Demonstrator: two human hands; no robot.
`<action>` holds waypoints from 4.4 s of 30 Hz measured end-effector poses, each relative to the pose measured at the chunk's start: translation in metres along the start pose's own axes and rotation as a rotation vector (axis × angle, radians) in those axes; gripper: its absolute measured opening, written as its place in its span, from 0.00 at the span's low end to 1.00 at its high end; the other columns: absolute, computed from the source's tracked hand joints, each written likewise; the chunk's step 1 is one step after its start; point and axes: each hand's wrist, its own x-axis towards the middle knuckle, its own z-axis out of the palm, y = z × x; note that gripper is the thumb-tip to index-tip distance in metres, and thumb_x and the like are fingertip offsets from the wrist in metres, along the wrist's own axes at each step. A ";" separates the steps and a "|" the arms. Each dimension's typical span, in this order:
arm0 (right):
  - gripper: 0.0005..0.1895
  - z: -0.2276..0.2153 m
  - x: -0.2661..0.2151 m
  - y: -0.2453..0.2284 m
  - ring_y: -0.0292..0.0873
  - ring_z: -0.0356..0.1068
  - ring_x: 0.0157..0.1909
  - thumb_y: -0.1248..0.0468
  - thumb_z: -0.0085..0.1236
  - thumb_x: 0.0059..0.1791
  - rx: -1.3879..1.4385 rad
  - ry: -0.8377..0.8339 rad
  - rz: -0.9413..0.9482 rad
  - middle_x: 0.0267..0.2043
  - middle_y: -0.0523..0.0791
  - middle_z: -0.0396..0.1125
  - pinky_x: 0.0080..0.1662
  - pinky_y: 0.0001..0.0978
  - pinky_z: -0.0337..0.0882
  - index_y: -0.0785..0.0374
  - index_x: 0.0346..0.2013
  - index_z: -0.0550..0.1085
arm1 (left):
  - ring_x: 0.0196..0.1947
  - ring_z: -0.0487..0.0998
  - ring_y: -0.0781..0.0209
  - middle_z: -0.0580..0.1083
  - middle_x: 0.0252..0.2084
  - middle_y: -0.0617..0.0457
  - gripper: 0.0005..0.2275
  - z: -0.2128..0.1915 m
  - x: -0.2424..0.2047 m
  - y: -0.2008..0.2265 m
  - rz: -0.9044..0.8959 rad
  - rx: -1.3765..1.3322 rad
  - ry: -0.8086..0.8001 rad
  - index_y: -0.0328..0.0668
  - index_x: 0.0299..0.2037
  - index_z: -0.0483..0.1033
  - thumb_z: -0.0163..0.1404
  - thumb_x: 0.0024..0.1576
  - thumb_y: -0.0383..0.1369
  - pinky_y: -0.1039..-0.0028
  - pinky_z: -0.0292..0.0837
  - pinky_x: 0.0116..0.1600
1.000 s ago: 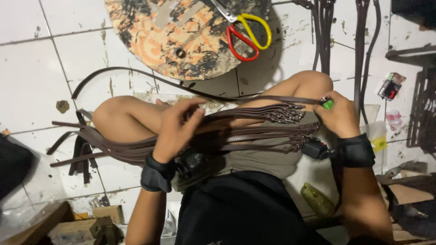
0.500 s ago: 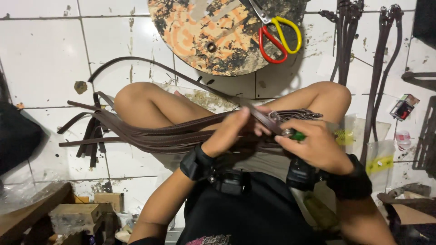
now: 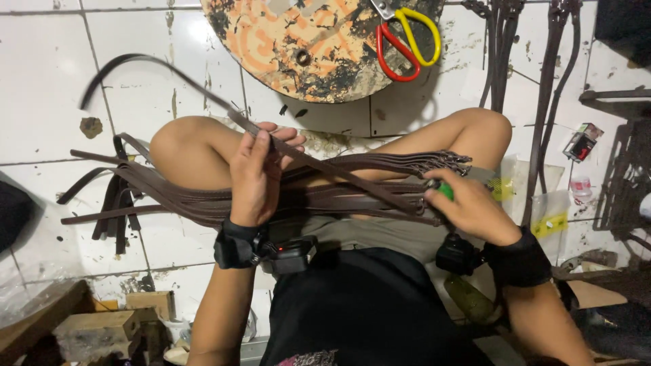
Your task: Finishing the edges of leather straps by sealing them with a lighter.
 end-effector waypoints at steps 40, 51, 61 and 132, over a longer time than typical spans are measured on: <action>0.15 0.027 0.066 -0.091 0.51 0.77 0.44 0.55 0.56 0.49 -0.114 -0.441 -0.570 0.40 0.49 0.77 0.48 0.39 0.74 0.62 0.42 0.79 | 0.43 0.76 0.54 0.76 0.41 0.44 0.13 -0.051 0.012 0.045 0.316 -0.132 0.073 0.32 0.53 0.69 0.43 0.74 0.38 0.61 0.73 0.55; 0.16 0.053 0.083 -0.115 0.54 0.75 0.41 0.53 0.54 0.54 0.166 -0.138 -0.657 0.36 0.55 0.73 0.45 0.43 0.72 0.65 0.39 0.75 | 0.56 0.76 0.57 0.76 0.55 0.39 0.10 -0.001 -0.012 -0.033 0.148 0.160 -0.231 0.40 0.54 0.65 0.38 0.72 0.38 0.67 0.70 0.63; 0.20 0.046 0.070 -0.093 0.54 0.74 0.46 0.53 0.59 0.49 -0.042 -0.287 -0.822 0.44 0.53 0.75 0.48 0.43 0.72 0.66 0.45 0.79 | 0.41 0.80 0.56 0.79 0.40 0.45 0.10 -0.011 -0.003 -0.014 0.159 0.039 0.024 0.38 0.45 0.67 0.41 0.70 0.38 0.67 0.75 0.49; 0.15 0.049 0.055 -0.102 0.32 0.61 0.22 0.58 0.45 0.56 0.518 -0.123 -0.502 0.18 0.39 0.64 0.29 0.29 0.63 0.65 0.36 0.74 | 0.50 0.78 0.65 0.79 0.49 0.49 0.13 0.024 -0.009 0.002 -0.149 0.420 -0.390 0.29 0.54 0.76 0.56 0.60 0.23 0.71 0.75 0.59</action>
